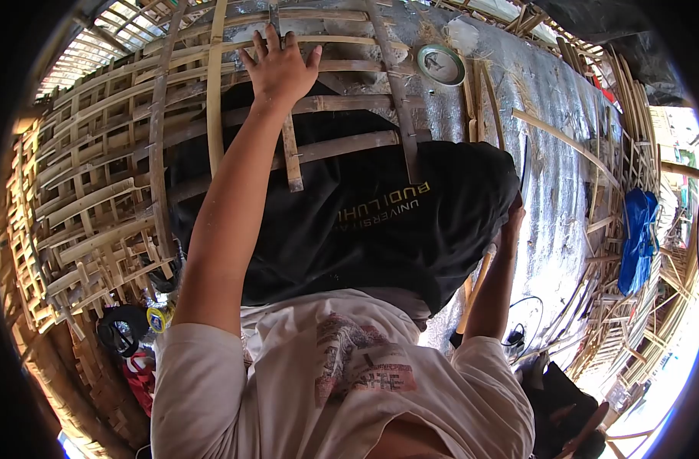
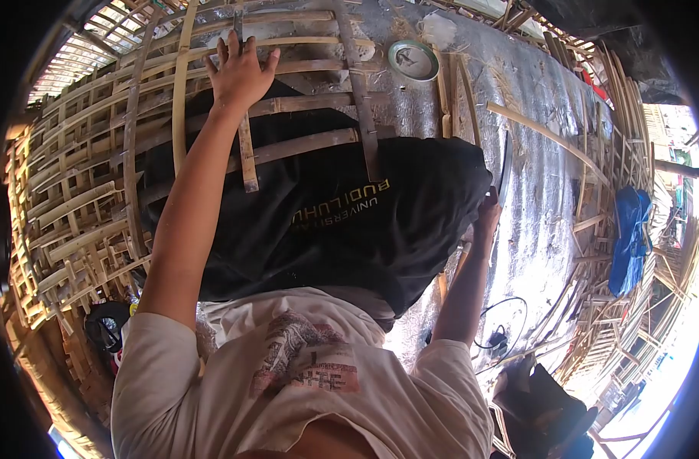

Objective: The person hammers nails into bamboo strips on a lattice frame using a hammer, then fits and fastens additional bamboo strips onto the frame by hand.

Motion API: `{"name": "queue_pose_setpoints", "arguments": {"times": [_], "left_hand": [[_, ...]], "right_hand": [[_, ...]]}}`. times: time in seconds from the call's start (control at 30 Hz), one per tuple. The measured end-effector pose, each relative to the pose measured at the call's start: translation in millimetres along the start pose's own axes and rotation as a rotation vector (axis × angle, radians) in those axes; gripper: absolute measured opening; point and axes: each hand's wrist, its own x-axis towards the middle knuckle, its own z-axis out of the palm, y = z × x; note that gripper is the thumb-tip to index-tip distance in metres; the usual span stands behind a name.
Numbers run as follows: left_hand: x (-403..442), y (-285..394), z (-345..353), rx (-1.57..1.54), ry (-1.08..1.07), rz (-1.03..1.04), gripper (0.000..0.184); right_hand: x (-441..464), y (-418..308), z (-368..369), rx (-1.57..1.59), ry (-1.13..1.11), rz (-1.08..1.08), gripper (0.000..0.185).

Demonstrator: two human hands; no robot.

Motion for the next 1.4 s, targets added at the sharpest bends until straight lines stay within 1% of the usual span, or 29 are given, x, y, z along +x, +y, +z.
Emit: {"name": "queue_pose_setpoints", "arguments": {"times": [0.03, 0.13, 0.17, 0.27, 0.3, 0.43, 0.53, 0.63, 0.73, 0.83, 0.93, 0.97, 1.07, 1.1, 1.13, 1.2, 1.3, 1.4], "left_hand": [[0, 0, -1, 0.001, -0.008, 0.000, 0.071], [1, -1, 2, -0.002, -0.004, 0.004, 0.070], [1, -1, 2, 0.000, -0.007, 0.003, 0.070], [1, -1, 0, 0.001, -0.013, 0.000, 0.070], [1, -1, 0, 0.000, -0.013, 0.001, 0.070], [1, 0, 0, -0.006, -0.008, -0.004, 0.070], [1, 1, -2, 0.017, -0.031, -0.008, 0.070], [2, 1, 0, 0.104, -0.026, -0.016, 0.075], [2, -1, 0, 0.007, -0.021, -0.004, 0.070], [1, 3, -4, 0.108, -0.053, -0.024, 0.075], [1, 4, -5, 0.108, -0.059, -0.028, 0.075], [1, 3, -5, 0.111, -0.058, -0.030, 0.075], [1, 3, -4, 0.113, -0.058, -0.025, 0.075], [1, 2, -3, 0.112, -0.056, -0.021, 0.074], [2, 2, -3, 0.111, -0.055, -0.017, 0.074], [2, 3, -4, 0.111, -0.062, -0.015, 0.074], [2, 2, -6, 0.108, -0.071, -0.016, 0.074], [0, 2, -5, 0.031, -0.045, 0.002, 0.070]], "right_hand": [[0, 7, -3, -0.211, 0.014, -0.087, 0.015], [-24, -29, -19, -0.251, 0.106, -0.161, 0.013], [-28, -38, -24, -0.330, 0.108, -0.067, 0.014], [-41, -31, -36, -0.369, 0.256, -0.249, 0.021], [-46, -34, -44, -0.423, 0.255, -0.222, 0.024], [-66, -54, -58, -0.443, 0.311, -0.199, 0.026], [-70, -54, -63, -0.435, 0.371, -0.300, 0.022], [-68, -45, -65, -0.405, 0.398, -0.394, 0.018], [-66, -60, -68, -0.398, 0.420, -0.470, 0.018], [-65, -89, -71, -0.466, 0.426, -0.555, 0.022], [-61, -114, -73, -0.427, 0.445, -0.608, 0.024], [-60, -119, -74, -0.432, 0.433, -0.557, 0.019], [-55, -139, -75, -0.375, 0.434, -0.570, 0.022], [-56, -153, -74, -0.281, 0.409, -0.510, 0.026], [-49, -148, -72, -0.188, 0.382, -0.522, 0.028], [-51, -184, -70, -0.068, 0.307, -0.432, 0.026], [-43, -210, -61, 0.124, 0.190, -0.388, 0.028], [-33, -233, -48, 0.357, -0.093, -0.367, 0.032]]}}
